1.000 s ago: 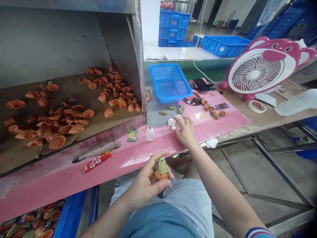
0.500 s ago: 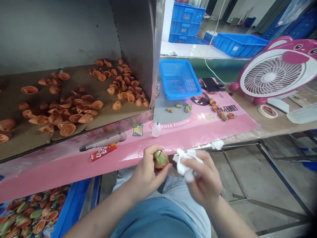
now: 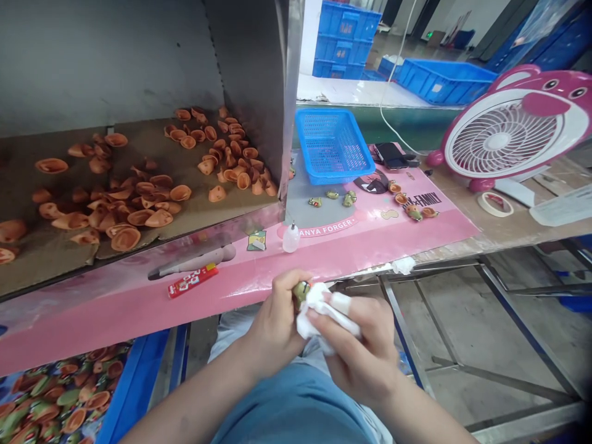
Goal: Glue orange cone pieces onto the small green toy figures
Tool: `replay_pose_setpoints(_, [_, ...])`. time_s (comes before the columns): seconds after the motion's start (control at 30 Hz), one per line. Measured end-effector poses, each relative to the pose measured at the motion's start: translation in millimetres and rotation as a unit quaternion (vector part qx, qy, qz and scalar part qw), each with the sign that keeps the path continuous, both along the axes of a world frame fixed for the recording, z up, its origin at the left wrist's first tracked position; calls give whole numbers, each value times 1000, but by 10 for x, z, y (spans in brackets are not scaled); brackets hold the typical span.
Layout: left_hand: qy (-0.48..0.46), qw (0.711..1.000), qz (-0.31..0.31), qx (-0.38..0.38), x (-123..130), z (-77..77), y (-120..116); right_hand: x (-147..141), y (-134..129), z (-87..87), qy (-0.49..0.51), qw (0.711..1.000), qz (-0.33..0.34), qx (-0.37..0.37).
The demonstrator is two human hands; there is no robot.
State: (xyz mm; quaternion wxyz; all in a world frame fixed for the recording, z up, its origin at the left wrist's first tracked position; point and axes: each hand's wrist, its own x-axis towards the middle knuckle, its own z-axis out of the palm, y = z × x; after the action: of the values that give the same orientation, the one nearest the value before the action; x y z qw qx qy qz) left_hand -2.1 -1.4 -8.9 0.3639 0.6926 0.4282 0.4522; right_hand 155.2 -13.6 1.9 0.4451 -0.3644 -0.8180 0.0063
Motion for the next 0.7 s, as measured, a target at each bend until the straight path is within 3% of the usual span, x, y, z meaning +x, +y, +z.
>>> replay_pose_setpoints(0.13, [-5,1000,16,-8,0,-22,2,-55,-36,43,-4,999,-27,-25])
replay_pose_setpoints(0.27, [-10,1000,14,20,1,-14,6,-5,7,-43,-21,1000,-1,-18])
replay_pose_setpoints(0.33, [-51,999,11,17,3,22,10,99,114,-163,-19,997,-46,-63])
replay_pose_setpoints(0.47, [-197,976,-85,-36,9,105,13,299,319,-320,15,978,-148,-146])
replay_pose_setpoints(0.6, [-204,972,-87,-82,19,89,6,159,179,-80,56,992,-90,-65])
replay_pose_setpoints(0.7, [-161,984,-49,-52,18,45,9,-25,27,105,10,1000,-3,15])
